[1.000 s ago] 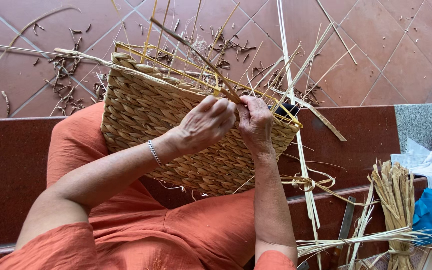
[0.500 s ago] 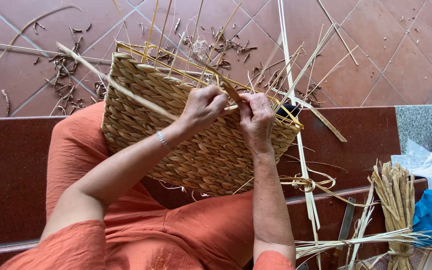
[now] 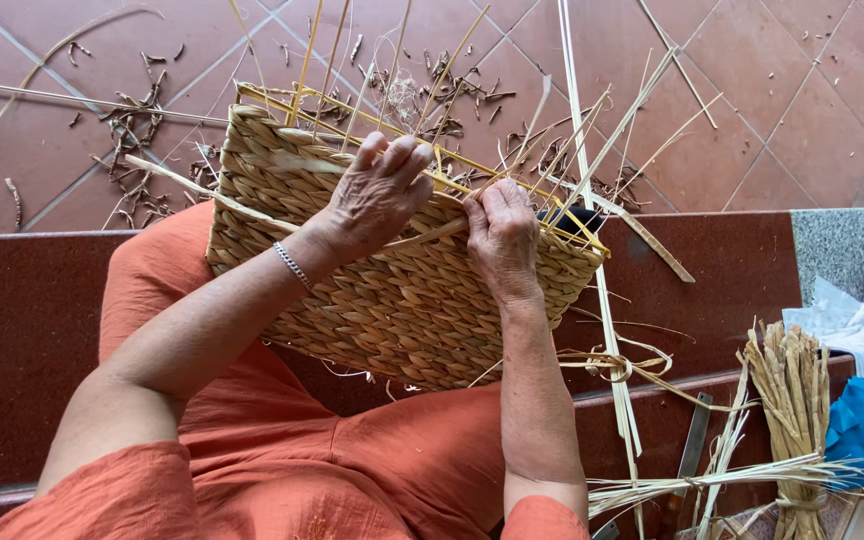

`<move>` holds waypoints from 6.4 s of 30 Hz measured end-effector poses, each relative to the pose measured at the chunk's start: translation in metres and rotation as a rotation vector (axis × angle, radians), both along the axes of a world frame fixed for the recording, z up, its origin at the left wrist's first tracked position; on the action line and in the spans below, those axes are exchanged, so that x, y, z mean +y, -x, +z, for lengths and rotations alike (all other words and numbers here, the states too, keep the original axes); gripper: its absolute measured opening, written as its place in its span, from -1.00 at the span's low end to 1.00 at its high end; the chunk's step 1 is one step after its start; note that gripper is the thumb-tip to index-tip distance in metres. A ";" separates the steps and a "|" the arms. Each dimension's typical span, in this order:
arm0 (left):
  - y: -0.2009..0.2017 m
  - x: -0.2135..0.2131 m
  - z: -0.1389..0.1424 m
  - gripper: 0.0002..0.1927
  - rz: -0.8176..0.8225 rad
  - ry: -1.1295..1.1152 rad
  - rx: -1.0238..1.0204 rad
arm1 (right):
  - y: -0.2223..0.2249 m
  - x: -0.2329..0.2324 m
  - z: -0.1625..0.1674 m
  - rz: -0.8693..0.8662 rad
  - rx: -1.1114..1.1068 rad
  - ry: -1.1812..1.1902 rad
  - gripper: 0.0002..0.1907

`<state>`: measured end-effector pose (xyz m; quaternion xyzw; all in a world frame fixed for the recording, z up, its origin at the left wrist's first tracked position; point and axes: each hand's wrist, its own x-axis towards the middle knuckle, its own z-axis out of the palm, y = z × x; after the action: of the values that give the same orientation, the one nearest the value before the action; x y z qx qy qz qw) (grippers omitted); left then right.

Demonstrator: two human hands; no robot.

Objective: The person weaves a basket by hand, interlacing dried palm leaves through the vertical ribs of a partially completed basket. They repeatedly pull and tighten the weave, occasionally adjusting the basket's position on their lap.

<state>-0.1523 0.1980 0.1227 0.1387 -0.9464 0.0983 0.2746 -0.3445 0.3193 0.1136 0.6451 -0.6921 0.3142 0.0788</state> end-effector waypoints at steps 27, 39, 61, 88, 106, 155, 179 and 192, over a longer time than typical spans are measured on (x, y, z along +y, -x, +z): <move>-0.076 0.051 -0.064 -0.85 0.070 -0.411 0.156 | 0.101 0.308 -0.133 -1.242 -1.076 -0.534 -0.69; -0.063 0.095 -0.027 -0.87 0.042 -0.311 0.185 | 0.133 0.354 -0.152 -0.985 -1.413 0.740 -0.69; -0.003 0.254 -0.020 -0.65 0.051 -1.320 -0.057 | -0.092 0.251 -0.091 -0.142 -2.113 0.469 -0.86; -0.034 0.202 -0.035 -0.57 -0.182 -1.963 0.194 | -0.074 0.235 -0.076 -0.232 -2.151 0.505 -0.89; -0.061 0.198 -0.025 -0.77 -0.013 -2.002 0.449 | -0.105 0.221 -0.042 -0.200 -2.198 0.417 -0.89; -0.074 0.181 0.019 -0.83 -0.133 -1.891 0.401 | -0.109 0.204 0.047 -0.010 -1.259 0.144 -0.68; -0.113 0.168 0.044 -0.72 -0.176 -1.680 0.021 | -0.094 0.189 0.034 -0.256 -1.199 0.334 -0.94; -0.228 0.066 0.133 -0.79 0.475 -0.229 -0.144 | -0.089 0.151 0.045 -0.221 -1.247 0.358 -0.94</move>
<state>0.0760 0.2644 0.2562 0.3795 -0.9095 0.0617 0.1582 -0.2557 0.4702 0.1587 0.2440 -0.6072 0.7295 -0.1991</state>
